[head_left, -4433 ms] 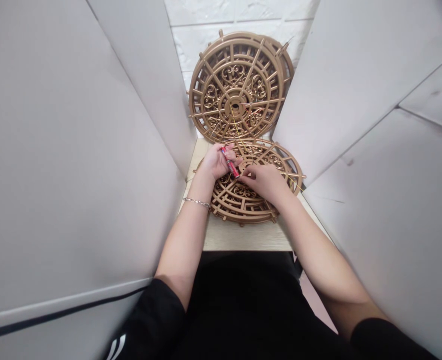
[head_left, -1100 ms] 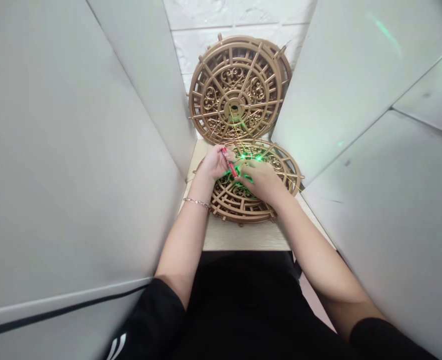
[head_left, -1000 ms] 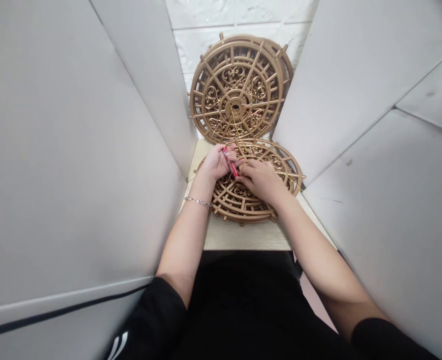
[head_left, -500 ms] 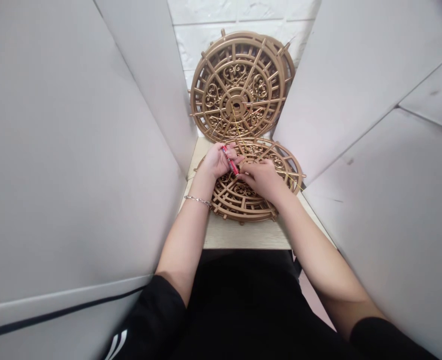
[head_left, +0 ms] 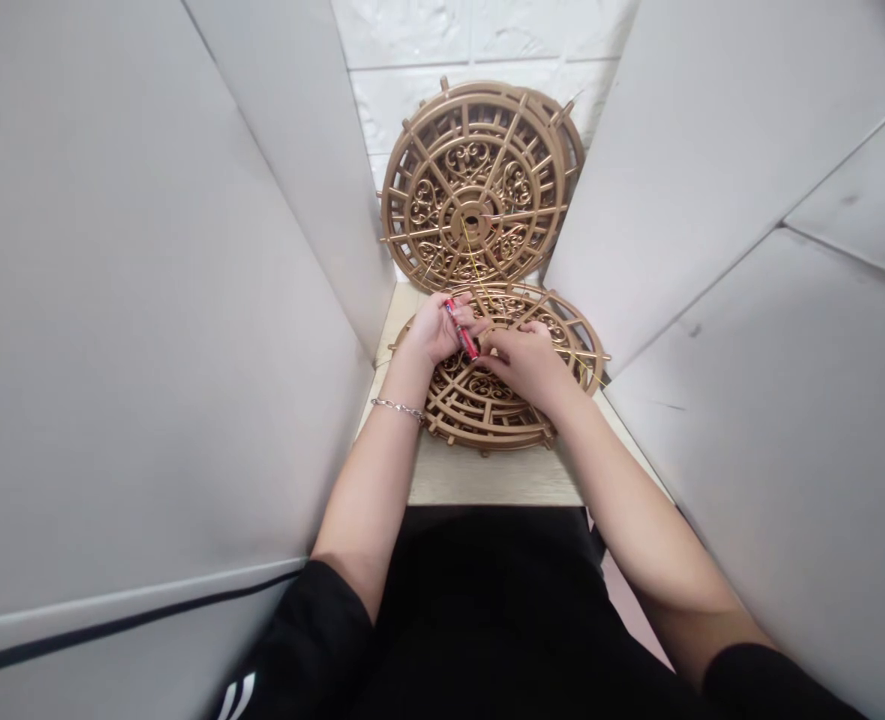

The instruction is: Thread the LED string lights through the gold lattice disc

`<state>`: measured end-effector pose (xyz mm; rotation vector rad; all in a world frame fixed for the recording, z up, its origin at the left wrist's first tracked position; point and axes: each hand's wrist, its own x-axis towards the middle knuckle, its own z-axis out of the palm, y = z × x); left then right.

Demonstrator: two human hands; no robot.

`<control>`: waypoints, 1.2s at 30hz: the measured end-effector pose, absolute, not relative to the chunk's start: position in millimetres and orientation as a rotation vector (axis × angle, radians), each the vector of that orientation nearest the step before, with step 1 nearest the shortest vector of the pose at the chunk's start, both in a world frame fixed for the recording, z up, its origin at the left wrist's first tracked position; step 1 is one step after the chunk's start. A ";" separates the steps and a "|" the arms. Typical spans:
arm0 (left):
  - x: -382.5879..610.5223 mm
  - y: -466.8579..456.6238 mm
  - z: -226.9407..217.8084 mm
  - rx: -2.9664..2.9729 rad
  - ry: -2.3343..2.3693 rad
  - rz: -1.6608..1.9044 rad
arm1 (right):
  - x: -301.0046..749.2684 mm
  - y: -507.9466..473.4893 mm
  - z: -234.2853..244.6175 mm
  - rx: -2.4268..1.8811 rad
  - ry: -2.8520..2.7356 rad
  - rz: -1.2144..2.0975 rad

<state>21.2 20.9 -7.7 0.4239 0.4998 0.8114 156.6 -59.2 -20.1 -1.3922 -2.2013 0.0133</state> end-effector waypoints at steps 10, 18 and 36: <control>18.7 19.7 -5.1 0.401 0.514 0.809 | 155.7 -58.6 -20.1 -1.363 -2.231 0.070; 18.3 22.1 -7.0 0.424 0.508 0.815 | 154.2 -57.9 -17.9 -1.370 -2.252 0.084; 19.0 23.2 -4.3 0.370 0.490 0.830 | 152.1 -58.6 -13.6 -1.473 -2.264 -0.048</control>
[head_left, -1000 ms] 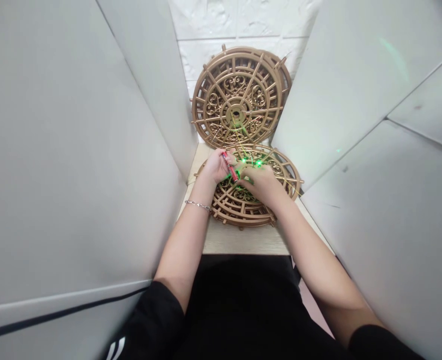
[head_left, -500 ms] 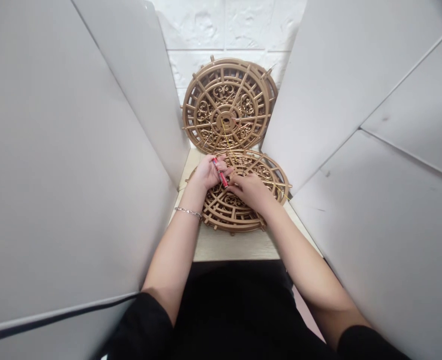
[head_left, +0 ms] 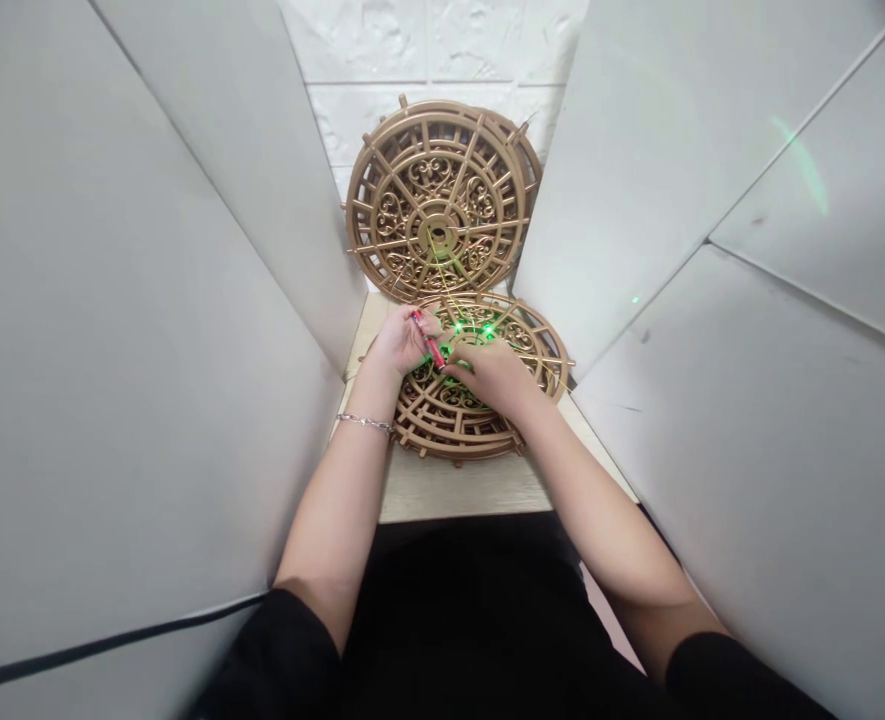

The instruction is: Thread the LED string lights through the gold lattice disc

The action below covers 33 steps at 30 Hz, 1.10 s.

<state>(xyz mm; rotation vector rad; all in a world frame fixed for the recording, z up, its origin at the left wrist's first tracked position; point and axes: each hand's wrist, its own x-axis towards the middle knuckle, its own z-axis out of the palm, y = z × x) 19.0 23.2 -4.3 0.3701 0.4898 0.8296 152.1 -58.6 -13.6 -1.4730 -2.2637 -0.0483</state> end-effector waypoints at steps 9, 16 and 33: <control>16.4 22.0 -3.7 0.389 0.523 0.794 | 154.5 -59.0 -12.0 -1.388 -2.221 0.190; 15.5 22.1 -3.5 0.376 0.502 0.784 | 152.1 -63.6 -9.8 -1.294 -2.069 0.375; 15.0 25.8 -6.7 0.367 0.524 0.816 | 152.4 -59.5 -15.5 -1.305 -2.245 0.262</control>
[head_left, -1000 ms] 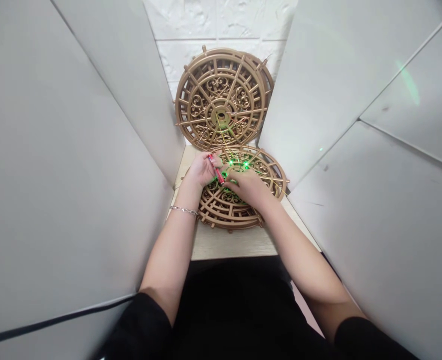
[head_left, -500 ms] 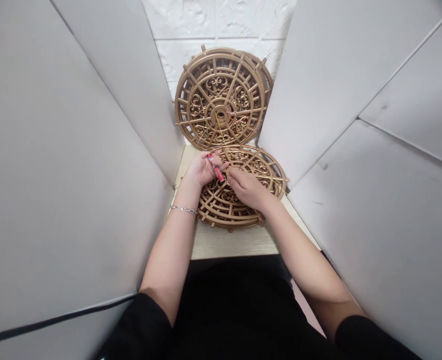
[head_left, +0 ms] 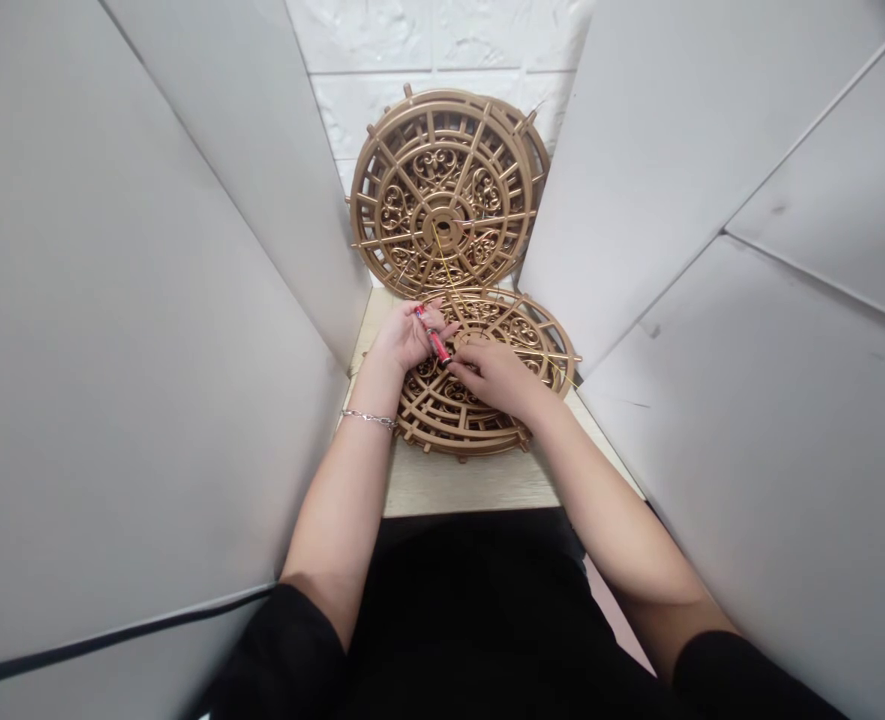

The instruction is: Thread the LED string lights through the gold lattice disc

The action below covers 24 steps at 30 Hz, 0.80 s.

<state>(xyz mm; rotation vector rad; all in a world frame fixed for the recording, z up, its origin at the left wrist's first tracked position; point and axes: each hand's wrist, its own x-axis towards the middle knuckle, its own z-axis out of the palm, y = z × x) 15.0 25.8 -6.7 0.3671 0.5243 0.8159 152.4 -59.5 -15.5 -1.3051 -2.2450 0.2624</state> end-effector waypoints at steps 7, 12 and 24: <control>14.6 25.9 -7.6 0.369 0.503 0.812 | 152.8 -58.6 -15.1 -1.325 -2.276 0.255; 14.8 26.7 -8.7 0.362 0.509 0.810 | 152.6 -59.7 -15.1 -1.345 -2.277 0.244; 16.1 24.5 -6.1 0.363 0.516 0.810 | 151.2 -60.8 -14.5 -1.343 -2.253 0.264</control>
